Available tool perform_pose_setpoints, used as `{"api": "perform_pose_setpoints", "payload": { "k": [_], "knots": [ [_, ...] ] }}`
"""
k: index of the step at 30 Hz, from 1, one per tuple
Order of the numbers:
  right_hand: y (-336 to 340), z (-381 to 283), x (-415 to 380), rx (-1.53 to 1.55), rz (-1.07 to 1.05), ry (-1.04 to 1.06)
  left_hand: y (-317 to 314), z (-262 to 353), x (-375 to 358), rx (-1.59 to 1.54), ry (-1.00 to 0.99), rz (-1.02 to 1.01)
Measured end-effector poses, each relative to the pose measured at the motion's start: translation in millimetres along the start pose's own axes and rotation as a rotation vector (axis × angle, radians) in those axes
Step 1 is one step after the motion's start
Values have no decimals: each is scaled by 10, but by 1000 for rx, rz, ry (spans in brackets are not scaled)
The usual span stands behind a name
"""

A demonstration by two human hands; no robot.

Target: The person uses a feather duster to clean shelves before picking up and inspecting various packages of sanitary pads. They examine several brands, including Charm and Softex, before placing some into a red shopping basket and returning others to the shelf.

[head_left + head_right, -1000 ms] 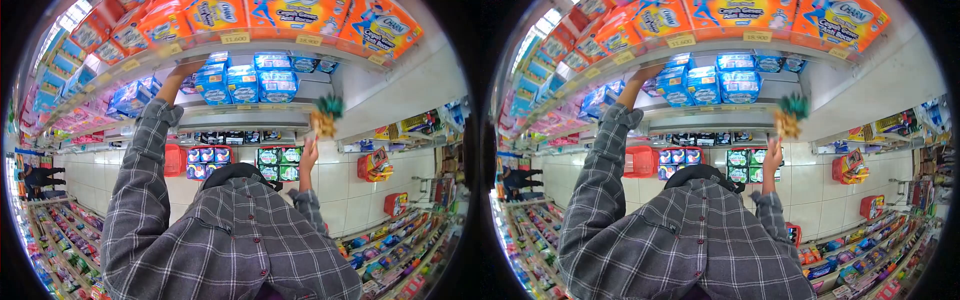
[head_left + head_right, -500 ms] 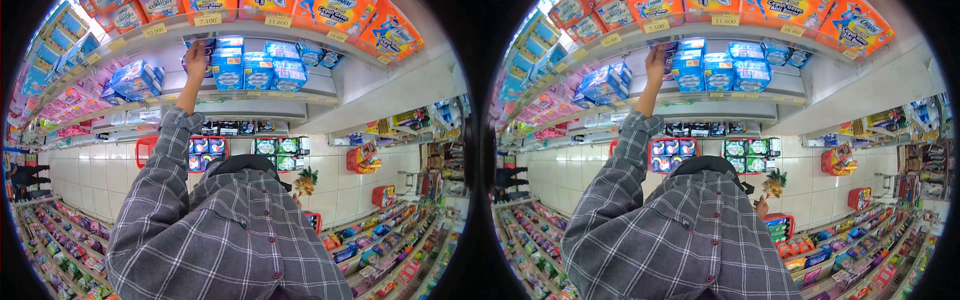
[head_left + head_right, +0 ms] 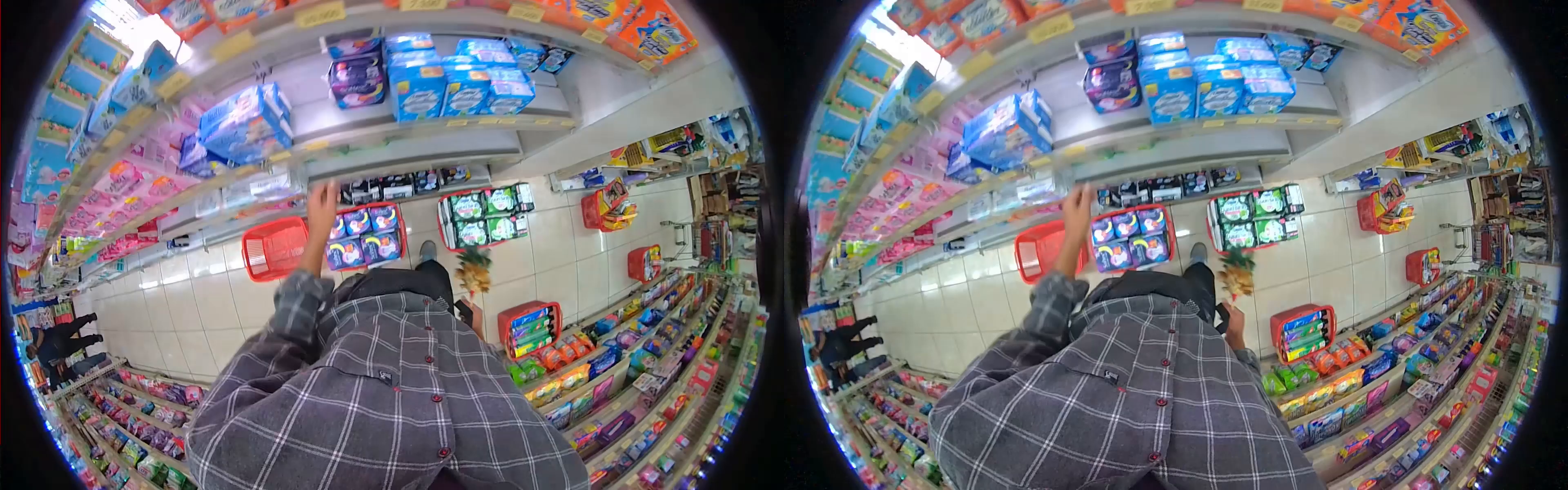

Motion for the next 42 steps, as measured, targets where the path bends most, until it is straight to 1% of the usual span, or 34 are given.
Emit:
{"api": "perform_pose_setpoints", "payload": {
  "k": [1, 2, 3, 4, 5, 7, 8, 10, 11, 13, 14, 17, 18, 21, 22, 25, 27, 29, 31, 32, 33, 34, 35, 36, 37, 38, 39, 41, 42],
  "knots": [
    [-191, -232, -128, 66, -9, 95, -13, 303, 235, 81, -115, -36],
    [-377, -182, -180, -90, -17, 226, -54, 672, 488, 100, -258, 21],
    [-541, -104, -268, -244, -24, 356, -119, 850, 777, 21, -281, -40],
    [-607, 2, -356, -313, -206, -205, -210, 1022, 1061, -31, -374, -37],
    [-616, -112, -463, -252, -202, -254, -288, 1136, 1322, 74, -439, -82],
    [-686, -181, -759, -111, -179, -366, -444, 1155, 1707, 381, -633, -50],
    [-717, 93, -936, 67, -200, -520, -502, 996, 1886, 257, -479, -128],
    [-649, 62, -1224, 47, -63, -477, -669, 713, 2125, 7, -172, -278],
    [-585, 52, -1380, 32, 5, -460, -713, 696, 2141, 2, -188, -255],
    [-533, 101, -1687, 47, 64, -384, -760, 733, 2058, 4, -208, -211],
    [-525, 156, -1778, 45, 90, -385, -796, 725, 2026, -8, -178, -212],
    [-518, 327, -2016, 40, 155, -437, -802, 786, 1958, 31, -237, -134],
    [-510, 369, -2078, 37, 170, -458, -801, 729, 2005, 19, -228, -136],
    [-493, 480, -2202, 29, 194, -499, -710, 677, 2052, 61, -219, -84],
    [-499, 514, -2217, 25, 198, -508, -680, 643, 2065, 16, -204, -89],
    [-502, 650, -2185, 14, 201, -503, -587, 622, 2067, 20, -218, -87],
    [-510, 773, -2141, 3, 206, -481, -567, 646, 2104, 20, -216, -124],
    [-530, 1044, -2066, -9, 224, -423, -546, 623, 2135, 38, -210, -189],
    [-559, 1555, -1935, -16, 296, -252, -558, 598, 2170, 75, -205, -285],
    [-553, 1785, -1878, -19, 325, -174, -534, 607, 2164, 81, -220, -254],
    [-539, 1832, -1843, -32, 353, -83, -491, 655, 2129, 62, -230, -221],
    [-351, 900, -1778, -202, 144, -211, -441, 728, 2069, 43, -243, -191],
    [-362, 685, -1711, -125, 105, -388, -388, 806, 1999, 24, -254, -162],
    [-376, 477, -1666, -52, 74, -567, -337, 893, 1915, 4, -318, -131],
    [-460, 569, -1693, 195, 92, -835, -291, 955, 1811, -16, -379, -103],
    [-492, 479, -1604, 143, 124, -713, -252, 997, 1670, -35, -434, -79],
    [-539, 419, -1572, 92, 155, -603, -247, 969, 1498, 7, -378, -100],
    [-641, 380, -1522, -200, 140, -422, -150, 768, 956, 121, -232, -156],
    [-809, 509, -1603, -149, 112, -478, -110, 620, 647, 118, -305, -220]
  ]
}}
Point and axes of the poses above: each hand's wrist, its own x-axis towards the middle knuckle, its own y-axis out of the back of the hand, z = x × y, the point moved 7 cm from there along x, towards the middle knuckle, and after that the axes turned 12 degrees about -x, right-handed, at the moved point
